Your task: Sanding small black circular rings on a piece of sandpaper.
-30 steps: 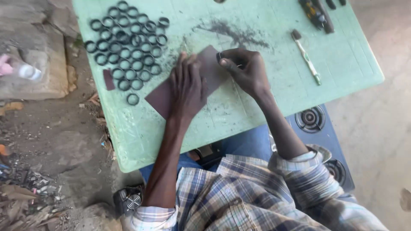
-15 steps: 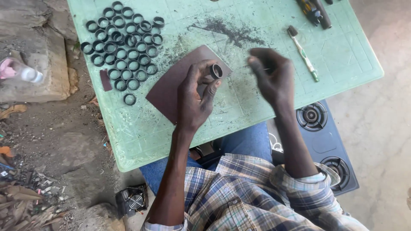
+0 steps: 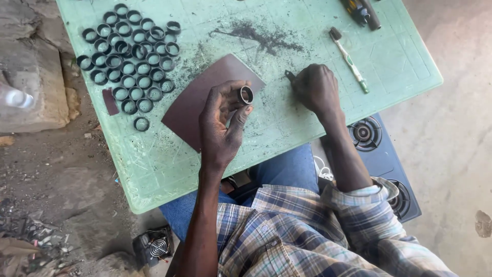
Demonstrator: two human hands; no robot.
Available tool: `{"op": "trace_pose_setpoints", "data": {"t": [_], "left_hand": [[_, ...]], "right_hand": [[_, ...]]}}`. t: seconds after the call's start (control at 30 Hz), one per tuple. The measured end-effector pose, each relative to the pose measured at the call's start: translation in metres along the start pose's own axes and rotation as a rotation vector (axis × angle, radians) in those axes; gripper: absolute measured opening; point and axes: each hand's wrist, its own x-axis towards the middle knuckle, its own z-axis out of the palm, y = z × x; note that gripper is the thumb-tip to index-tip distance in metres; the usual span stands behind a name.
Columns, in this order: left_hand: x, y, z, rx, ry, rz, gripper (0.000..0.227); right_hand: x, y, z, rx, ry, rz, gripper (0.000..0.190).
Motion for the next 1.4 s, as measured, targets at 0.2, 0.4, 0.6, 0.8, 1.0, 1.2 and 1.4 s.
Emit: {"op": "trace_pose_setpoints", "data": {"t": [0.2, 0.4, 0.6, 0.8, 1.0, 1.2, 1.4], "left_hand": [[-0.005, -0.001, -0.002, -0.104, 0.034, -0.061, 0.036], [-0.004, -0.003, -0.002, -0.089, 0.034, -0.063, 0.035], [-0.002, 0.002, -0.002, 0.062, -0.002, 0.043, 0.038], [-0.004, 0.003, -0.002, 0.164, -0.001, 0.079, 0.035], [-0.004, -0.008, -0.003, 0.124, -0.031, 0.071, 0.028], [-0.001, -0.013, -0.002, 0.066, -0.036, -0.071, 0.045], [-0.003, -0.014, -0.002, 0.164, -0.047, 0.057, 0.045]], "right_hand": [[-0.026, -0.044, -0.043, 0.465, -0.074, -0.03, 0.017], [-0.047, -0.102, -0.084, 0.803, -0.27, 0.02, 0.02], [-0.047, -0.129, -0.082, 0.747, -0.37, 0.029, 0.018], [-0.046, -0.137, -0.074, 0.615, -0.338, 0.001, 0.016], [-0.049, -0.138, -0.068, 0.484, -0.201, -0.071, 0.013], [-0.051, -0.149, -0.073, 0.441, -0.123, -0.08, 0.012], [-0.044, -0.134, -0.07, 0.456, -0.264, -0.062, 0.012]]}}
